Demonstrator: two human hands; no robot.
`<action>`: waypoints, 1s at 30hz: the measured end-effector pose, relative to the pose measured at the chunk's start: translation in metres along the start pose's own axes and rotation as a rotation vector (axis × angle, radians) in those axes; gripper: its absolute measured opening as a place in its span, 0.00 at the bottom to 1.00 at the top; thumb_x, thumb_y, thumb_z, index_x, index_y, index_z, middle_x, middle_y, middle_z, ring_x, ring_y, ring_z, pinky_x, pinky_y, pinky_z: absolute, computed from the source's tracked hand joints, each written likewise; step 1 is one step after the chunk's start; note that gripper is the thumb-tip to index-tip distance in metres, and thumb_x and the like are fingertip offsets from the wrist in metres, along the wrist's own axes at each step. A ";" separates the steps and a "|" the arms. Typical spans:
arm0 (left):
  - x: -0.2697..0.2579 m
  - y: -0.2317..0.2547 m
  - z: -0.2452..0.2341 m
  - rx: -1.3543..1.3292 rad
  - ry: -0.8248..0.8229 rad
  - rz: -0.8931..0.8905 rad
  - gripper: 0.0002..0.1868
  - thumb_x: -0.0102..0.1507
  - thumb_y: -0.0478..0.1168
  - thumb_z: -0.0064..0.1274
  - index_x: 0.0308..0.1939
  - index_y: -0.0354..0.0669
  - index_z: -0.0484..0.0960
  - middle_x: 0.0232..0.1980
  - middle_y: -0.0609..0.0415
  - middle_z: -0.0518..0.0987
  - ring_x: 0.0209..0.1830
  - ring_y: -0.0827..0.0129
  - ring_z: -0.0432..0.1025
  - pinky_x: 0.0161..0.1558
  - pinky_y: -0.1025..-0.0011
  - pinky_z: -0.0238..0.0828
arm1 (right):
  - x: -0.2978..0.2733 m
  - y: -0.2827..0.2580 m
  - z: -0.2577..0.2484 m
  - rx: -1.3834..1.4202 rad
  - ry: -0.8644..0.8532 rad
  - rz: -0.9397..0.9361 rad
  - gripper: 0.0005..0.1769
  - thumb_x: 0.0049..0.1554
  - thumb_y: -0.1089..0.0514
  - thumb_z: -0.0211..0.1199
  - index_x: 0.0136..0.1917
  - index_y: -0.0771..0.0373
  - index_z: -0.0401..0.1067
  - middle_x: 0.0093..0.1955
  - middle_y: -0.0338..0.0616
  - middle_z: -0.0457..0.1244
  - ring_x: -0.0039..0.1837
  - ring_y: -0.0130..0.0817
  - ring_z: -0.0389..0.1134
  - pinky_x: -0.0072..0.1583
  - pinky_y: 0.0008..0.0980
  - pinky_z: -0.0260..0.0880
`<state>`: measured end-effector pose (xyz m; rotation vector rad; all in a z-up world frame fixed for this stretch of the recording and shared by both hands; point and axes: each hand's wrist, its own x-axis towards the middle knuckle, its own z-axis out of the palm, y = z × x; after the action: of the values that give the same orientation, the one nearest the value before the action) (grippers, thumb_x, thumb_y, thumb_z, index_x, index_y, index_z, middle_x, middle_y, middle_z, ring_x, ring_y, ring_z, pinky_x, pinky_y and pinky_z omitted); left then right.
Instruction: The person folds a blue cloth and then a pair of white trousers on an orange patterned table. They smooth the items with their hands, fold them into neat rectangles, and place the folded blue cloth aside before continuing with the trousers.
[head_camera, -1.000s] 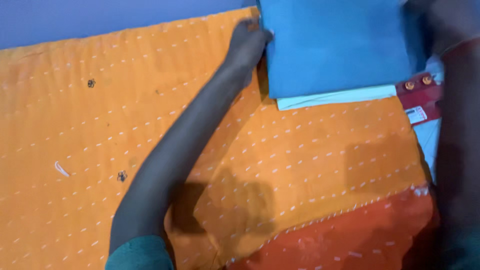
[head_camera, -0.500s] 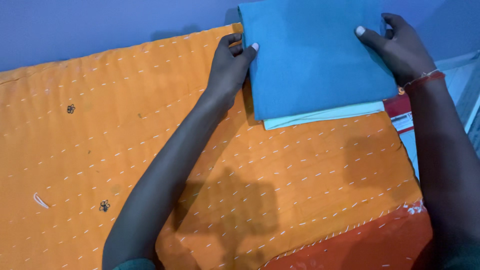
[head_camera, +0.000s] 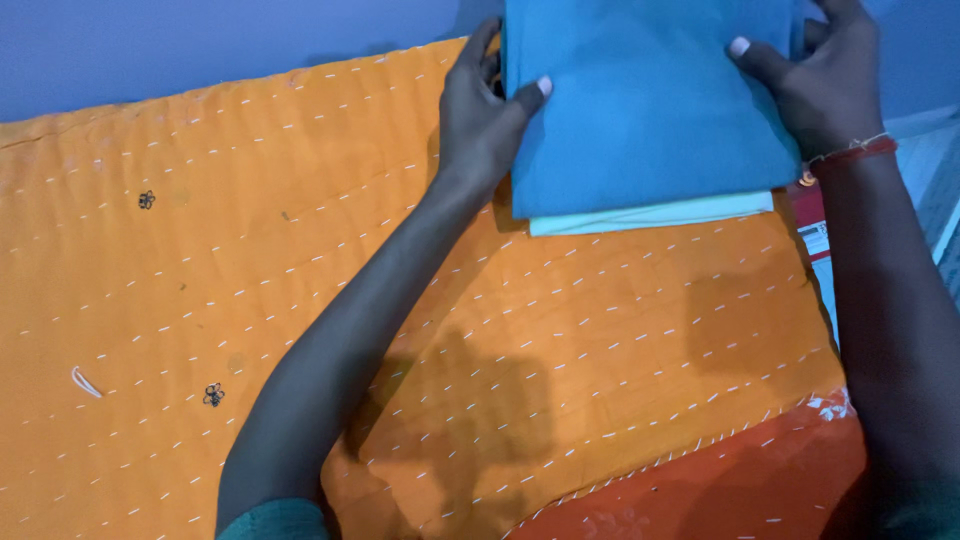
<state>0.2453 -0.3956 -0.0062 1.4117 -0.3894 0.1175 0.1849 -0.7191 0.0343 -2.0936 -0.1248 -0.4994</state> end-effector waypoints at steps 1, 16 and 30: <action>0.002 -0.002 0.001 -0.006 -0.006 0.014 0.43 0.62 0.31 0.62 0.77 0.30 0.55 0.65 0.33 0.77 0.62 0.55 0.79 0.61 0.63 0.81 | 0.001 0.003 -0.001 0.042 -0.001 -0.011 0.33 0.59 0.54 0.74 0.70 0.68 0.64 0.57 0.47 0.69 0.54 0.32 0.74 0.56 0.29 0.76; 0.002 -0.018 -0.010 -0.144 0.006 -0.182 0.42 0.63 0.35 0.58 0.77 0.34 0.52 0.62 0.33 0.77 0.57 0.57 0.79 0.57 0.62 0.82 | 0.007 0.049 -0.005 -0.316 0.012 -0.261 0.25 0.68 0.59 0.69 0.71 0.77 0.66 0.67 0.62 0.64 0.69 0.48 0.66 0.68 0.46 0.63; 0.009 0.017 0.026 0.760 -0.011 0.458 0.26 0.66 0.38 0.52 0.65 0.26 0.69 0.65 0.30 0.73 0.66 0.38 0.66 0.69 0.50 0.61 | 0.009 -0.023 0.025 -0.659 -0.043 -0.277 0.22 0.76 0.52 0.63 0.70 0.72 0.65 0.66 0.70 0.64 0.67 0.67 0.65 0.66 0.56 0.64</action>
<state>0.2429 -0.4195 0.0156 2.0428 -0.7203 0.6888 0.1937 -0.6870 0.0445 -2.7508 -0.3116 -0.7333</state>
